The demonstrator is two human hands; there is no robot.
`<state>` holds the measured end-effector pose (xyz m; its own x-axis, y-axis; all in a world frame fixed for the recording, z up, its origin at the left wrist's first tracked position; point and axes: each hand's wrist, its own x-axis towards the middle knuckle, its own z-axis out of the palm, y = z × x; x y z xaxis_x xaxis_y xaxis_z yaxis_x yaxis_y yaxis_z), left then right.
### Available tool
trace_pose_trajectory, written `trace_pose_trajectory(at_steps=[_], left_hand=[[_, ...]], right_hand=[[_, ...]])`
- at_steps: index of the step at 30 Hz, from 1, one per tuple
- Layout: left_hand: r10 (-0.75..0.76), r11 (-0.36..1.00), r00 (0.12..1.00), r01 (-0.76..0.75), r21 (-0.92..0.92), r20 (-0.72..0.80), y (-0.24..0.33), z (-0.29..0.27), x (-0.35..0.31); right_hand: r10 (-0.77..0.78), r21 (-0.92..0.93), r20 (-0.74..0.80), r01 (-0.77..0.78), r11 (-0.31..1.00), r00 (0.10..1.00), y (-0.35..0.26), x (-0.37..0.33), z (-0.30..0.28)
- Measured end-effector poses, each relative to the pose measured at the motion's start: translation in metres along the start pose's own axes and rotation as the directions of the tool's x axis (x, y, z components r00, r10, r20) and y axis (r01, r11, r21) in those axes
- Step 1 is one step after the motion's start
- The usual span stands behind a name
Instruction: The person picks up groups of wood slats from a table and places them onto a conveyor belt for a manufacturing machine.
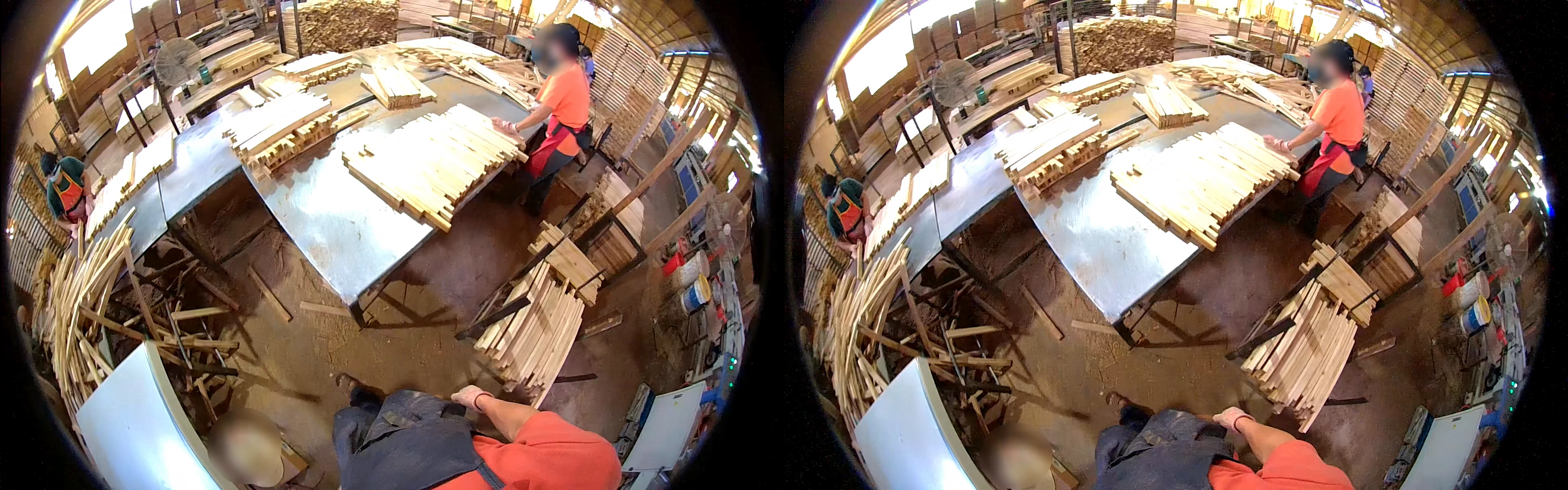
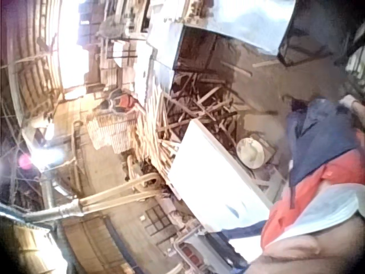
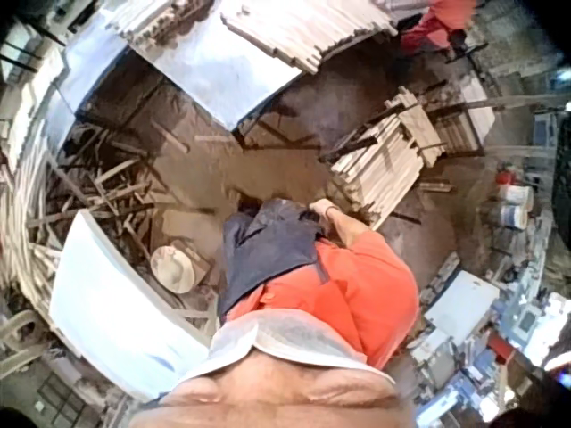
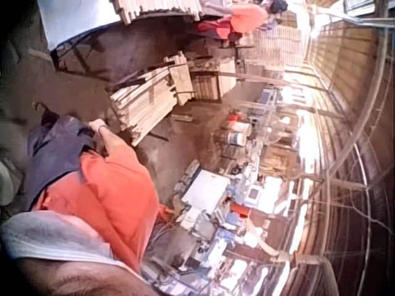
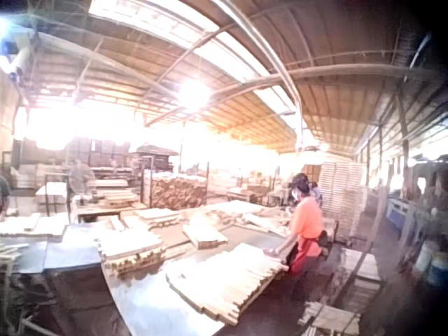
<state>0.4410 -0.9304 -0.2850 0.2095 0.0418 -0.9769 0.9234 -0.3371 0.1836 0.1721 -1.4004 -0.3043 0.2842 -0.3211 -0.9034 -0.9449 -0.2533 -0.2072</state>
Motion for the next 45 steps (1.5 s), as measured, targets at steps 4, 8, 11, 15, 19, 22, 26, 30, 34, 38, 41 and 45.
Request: trace_pose_trajectory(at_steps=[4, 8, 11, 15, 19, 22, 26, 30, 34, 38, 41, 45], left_hand=[[0.009, 0.997, 0.999, -0.005, -0.082, 0.048, 0.095, -0.022, 0.065], [0.253, 0.967, 0.967, -0.253, -0.014, 0.017, 0.268, -0.002, 0.078], [0.468, 0.868, 0.882, -0.469, 0.164, 0.049, 0.385, 0.065, -0.009], [0.485, 0.852, 0.841, -0.516, 0.088, 0.239, 0.467, 0.141, -0.029], [0.467, 0.836, 0.865, -0.499, 0.226, 0.182, 0.489, 0.243, -0.112], [0.343, 0.929, 0.793, -0.366, -0.056, 0.503, 0.473, 0.249, -0.025], [0.284, 0.927, 0.948, -0.309, 0.213, 0.14, 0.467, 0.338, -0.04], [0.372, 0.869, 0.901, -0.423, 0.258, 0.225, 0.498, 0.412, -0.045], [0.475, 0.669, 0.835, -0.547, 0.503, 0.277, 0.561, 0.474, -0.009], [0.515, 0.27, 0.76, -0.583, 0.766, 0.396, 0.639, 0.6, -0.042], [0.678, 0.232, 0.581, -0.75, 0.62, 0.449, 0.664, 0.658, -0.042], [0.747, 0.139, 0.521, -0.73, 0.669, 0.413, 0.693, 0.708, -0.033]], right_hand=[[-0.392, -0.47, -0.128, 0.292, 0.833, 0.911, -0.079, -0.002, -0.088], [-0.48, -0.618, -0.271, 0.231, 0.751, 0.835, -0.152, 0.014, -0.167], [-0.182, 0.007, -0.386, 0.201, 0.98, 0.904, -0.202, 0.005, -0.226], [-0.061, 0.247, -0.492, 0.206, 0.947, 0.868, -0.189, 0.036, -0.289], [0.113, 0.529, -0.576, 0.264, 0.806, 0.81, -0.174, 0.079, -0.393], [0.14, 0.592, -0.657, 0.393, 0.704, 0.74, -0.159, 0.119, -0.485], [0.257, 0.58, -0.778, 0.497, 0.646, 0.574, -0.138, 0.194, -0.604], [0.332, 0.563, -0.797, 0.424, 0.709, 0.505, -0.131, 0.223, -0.714], [0.389, 0.542, -0.834, 0.442, 0.715, 0.392, -0.105, 0.27, -0.785], [0.443, 0.517, -0.854, 0.53, 0.672, 0.272, -0.066, 0.33, -0.825], [0.449, 0.532, -0.847, 0.445, 0.721, 0.286, -0.059, 0.337, -0.83], [0.387, 0.6, -0.786, 0.442, 0.667, 0.482, -0.076, 0.296, -0.826]])
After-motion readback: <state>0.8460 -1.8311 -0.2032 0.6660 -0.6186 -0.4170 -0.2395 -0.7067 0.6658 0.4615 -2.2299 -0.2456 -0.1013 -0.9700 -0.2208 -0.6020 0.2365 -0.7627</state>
